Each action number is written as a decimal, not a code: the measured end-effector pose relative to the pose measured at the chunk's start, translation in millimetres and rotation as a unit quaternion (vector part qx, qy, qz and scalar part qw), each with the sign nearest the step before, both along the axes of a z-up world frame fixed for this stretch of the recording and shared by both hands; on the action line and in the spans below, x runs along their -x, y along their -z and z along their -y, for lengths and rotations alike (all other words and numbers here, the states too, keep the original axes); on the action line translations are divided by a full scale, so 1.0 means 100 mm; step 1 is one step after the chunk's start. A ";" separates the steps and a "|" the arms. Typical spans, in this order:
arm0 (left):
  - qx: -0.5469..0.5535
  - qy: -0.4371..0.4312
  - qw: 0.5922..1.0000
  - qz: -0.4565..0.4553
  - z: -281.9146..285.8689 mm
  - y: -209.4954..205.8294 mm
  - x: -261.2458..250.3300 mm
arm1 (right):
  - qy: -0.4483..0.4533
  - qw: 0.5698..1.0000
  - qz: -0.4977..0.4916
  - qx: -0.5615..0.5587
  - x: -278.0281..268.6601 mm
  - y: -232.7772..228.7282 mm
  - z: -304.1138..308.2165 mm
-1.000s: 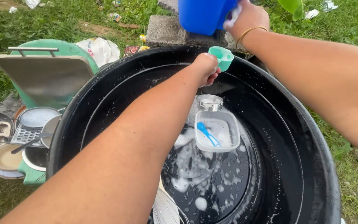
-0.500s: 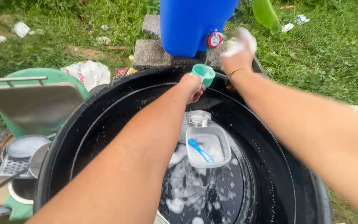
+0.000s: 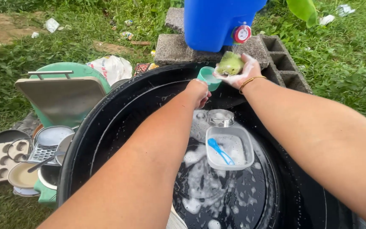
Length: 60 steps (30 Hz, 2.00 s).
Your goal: Wash dishes using a sponge and soapy water in a large black basin outdoors.
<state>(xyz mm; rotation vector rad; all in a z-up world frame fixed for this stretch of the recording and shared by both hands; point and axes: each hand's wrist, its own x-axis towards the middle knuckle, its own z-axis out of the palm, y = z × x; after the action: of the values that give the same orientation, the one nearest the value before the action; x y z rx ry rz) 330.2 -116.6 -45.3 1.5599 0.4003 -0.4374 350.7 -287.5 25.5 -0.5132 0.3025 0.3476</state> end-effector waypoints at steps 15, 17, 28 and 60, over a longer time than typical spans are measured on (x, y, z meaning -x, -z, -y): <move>0.071 0.053 0.996 0.022 0.43 -0.24 -0.03 | 0.162 0.396 0.468 0.773 0.55 -1.10 0.36; 0.073 0.043 0.996 0.032 0.40 -0.33 0.06 | -0.071 0.126 0.299 0.943 0.71 -1.34 0.17; 0.065 0.068 0.989 0.114 0.07 -0.40 0.46 | 0.025 0.153 0.358 0.921 0.13 -1.04 0.08; -0.377 0.242 0.764 0.465 -1.40 -0.82 3.45 | 0.001 0.997 -0.078 -0.016 3.46 0.37 -0.87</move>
<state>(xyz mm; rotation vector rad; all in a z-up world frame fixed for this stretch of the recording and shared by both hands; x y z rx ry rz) -14.5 23.5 36.2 2.4443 -0.7236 0.2084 5.1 -200.2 -11.7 -0.4542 0.4485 0.3904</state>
